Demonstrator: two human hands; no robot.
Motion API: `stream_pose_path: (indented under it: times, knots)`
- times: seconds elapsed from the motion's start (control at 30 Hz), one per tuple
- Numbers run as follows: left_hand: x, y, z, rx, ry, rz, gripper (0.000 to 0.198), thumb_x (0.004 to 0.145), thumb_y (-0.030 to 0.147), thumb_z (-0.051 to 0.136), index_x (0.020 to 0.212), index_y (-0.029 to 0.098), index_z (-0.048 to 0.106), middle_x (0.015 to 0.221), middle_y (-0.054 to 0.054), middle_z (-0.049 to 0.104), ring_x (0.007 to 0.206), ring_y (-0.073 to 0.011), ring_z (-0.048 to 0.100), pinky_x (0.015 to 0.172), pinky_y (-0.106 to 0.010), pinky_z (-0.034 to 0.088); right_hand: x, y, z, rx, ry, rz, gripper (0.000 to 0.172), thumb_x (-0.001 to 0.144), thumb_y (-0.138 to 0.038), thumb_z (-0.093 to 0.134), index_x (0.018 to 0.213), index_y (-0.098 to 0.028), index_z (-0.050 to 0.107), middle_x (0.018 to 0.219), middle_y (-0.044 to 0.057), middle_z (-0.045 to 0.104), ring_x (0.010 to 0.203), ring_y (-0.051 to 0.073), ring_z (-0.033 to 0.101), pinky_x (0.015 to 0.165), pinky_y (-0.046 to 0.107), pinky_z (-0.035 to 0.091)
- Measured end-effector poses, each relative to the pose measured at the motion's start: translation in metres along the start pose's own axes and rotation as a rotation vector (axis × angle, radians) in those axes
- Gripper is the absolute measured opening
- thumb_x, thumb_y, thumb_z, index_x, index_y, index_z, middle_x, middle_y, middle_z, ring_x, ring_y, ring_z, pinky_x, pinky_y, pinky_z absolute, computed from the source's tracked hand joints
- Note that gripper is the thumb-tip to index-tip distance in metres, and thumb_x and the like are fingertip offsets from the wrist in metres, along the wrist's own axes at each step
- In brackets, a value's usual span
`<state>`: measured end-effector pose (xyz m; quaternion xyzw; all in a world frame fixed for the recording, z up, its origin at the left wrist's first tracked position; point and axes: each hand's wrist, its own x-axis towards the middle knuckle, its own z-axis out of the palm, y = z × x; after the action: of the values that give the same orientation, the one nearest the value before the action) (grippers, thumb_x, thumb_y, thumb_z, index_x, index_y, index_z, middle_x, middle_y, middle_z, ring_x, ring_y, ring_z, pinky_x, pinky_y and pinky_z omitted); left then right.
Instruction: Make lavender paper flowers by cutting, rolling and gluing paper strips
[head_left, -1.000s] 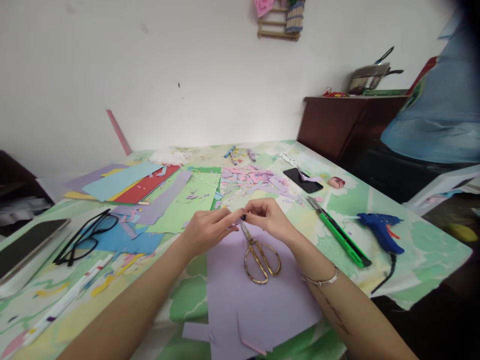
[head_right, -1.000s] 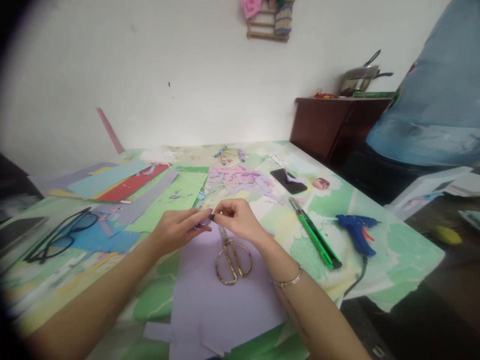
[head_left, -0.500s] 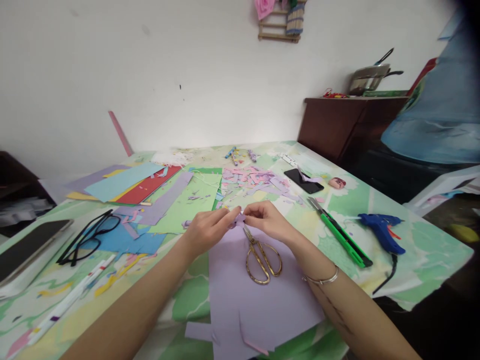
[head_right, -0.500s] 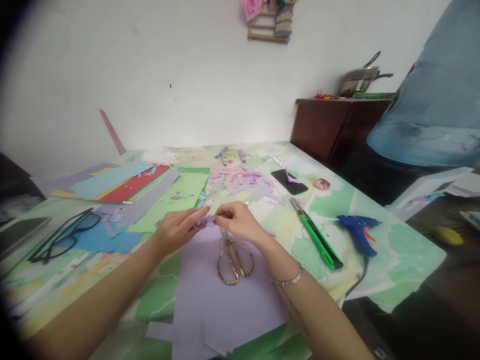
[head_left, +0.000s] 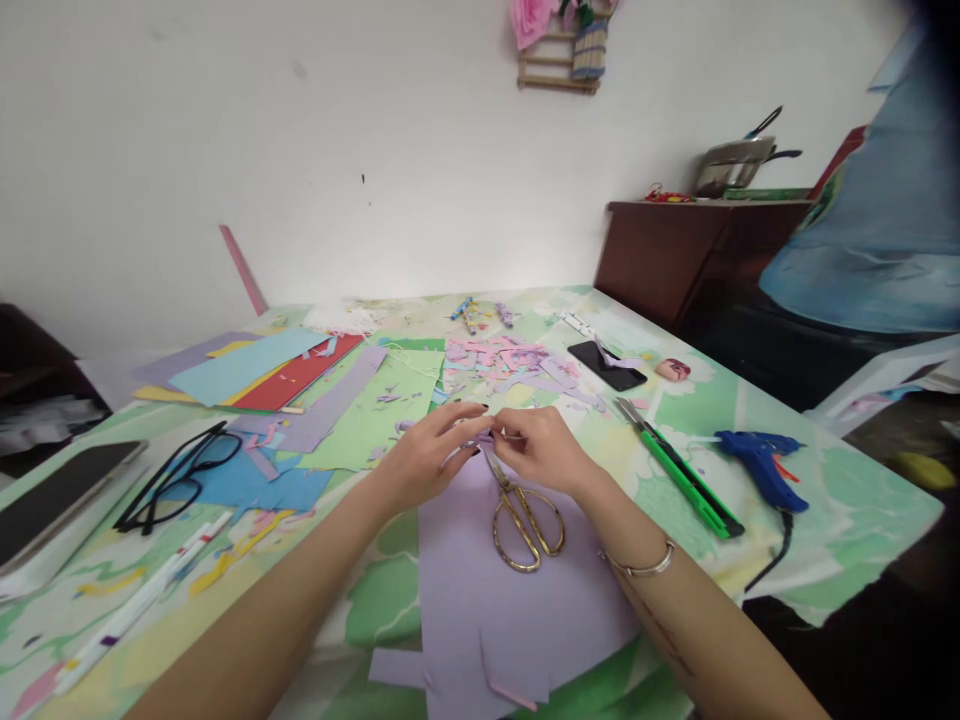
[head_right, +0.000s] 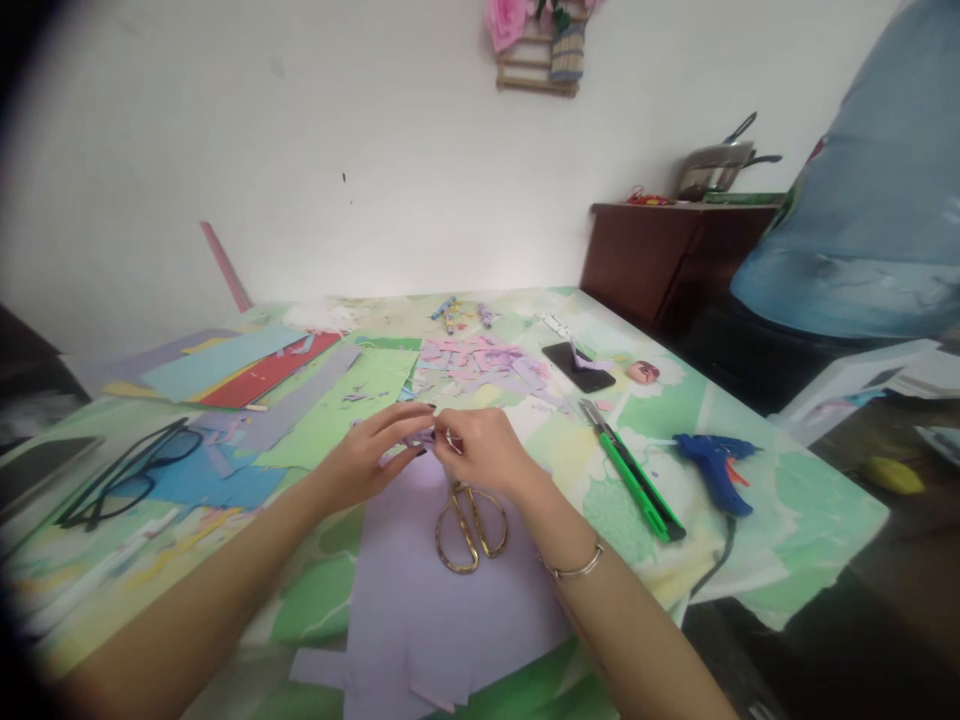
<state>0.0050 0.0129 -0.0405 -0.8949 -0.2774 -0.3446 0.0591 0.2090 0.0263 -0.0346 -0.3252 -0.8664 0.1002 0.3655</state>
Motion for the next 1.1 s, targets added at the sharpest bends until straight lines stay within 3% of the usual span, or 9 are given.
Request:
stream_pose_path:
  times: [0.17, 0.37, 0.57, 1.1]
  knots:
    - [-0.0004, -0.0015, 0.0023, -0.042, 0.024, 0.002, 0.031, 0.087, 0.010, 0.047, 0.116, 0.020, 0.053, 0.115, -0.012, 0.061, 0.106, -0.0195, 0.060, 0.089, -0.035, 0.053, -0.0008, 0.0014, 0.0047, -0.010, -0.012, -0.011, 0.009, 0.078, -0.017, 0.050, 0.073, -0.019, 0.058, 0.056, -0.004, 0.052, 0.049, 0.009, 0.041, 0.054, 0.022, 0.028]
    - [-0.0024, -0.0060, 0.0035, 0.057, 0.119, 0.030, 0.023, 0.086, 0.012, 0.052, 0.107, 0.020, 0.057, 0.092, -0.005, 0.070, 0.095, -0.0171, 0.066, 0.087, -0.032, 0.053, -0.0018, -0.0001, 0.0051, 0.014, -0.018, -0.015, 0.011, 0.079, -0.019, 0.050, 0.073, -0.018, 0.059, 0.056, -0.003, 0.053, 0.051, 0.009, 0.043, 0.055, 0.023, 0.029]
    - [-0.0018, -0.0073, 0.0004, 0.005, 0.220, 0.050, 0.021, 0.084, 0.008, 0.055, 0.101, 0.019, 0.059, 0.091, -0.006, 0.071, 0.091, -0.0160, 0.066, 0.084, -0.030, 0.054, -0.0023, -0.0026, 0.0048, 0.056, -0.024, -0.065, 0.009, 0.075, -0.016, 0.050, 0.071, -0.019, 0.057, 0.057, -0.003, 0.053, 0.051, 0.009, 0.044, 0.055, 0.022, 0.032]
    - [-0.0045, -0.0080, 0.0023, -0.049, 0.230, 0.135, 0.033, 0.083, 0.004, 0.056, 0.112, 0.018, 0.057, 0.099, -0.010, 0.069, 0.098, -0.0185, 0.064, 0.086, -0.035, 0.054, -0.0046, -0.0020, 0.0081, 0.150, 0.037, -0.126, 0.007, 0.073, -0.013, 0.051, 0.068, -0.017, 0.055, 0.056, -0.004, 0.052, 0.051, 0.008, 0.045, 0.054, 0.021, 0.034]
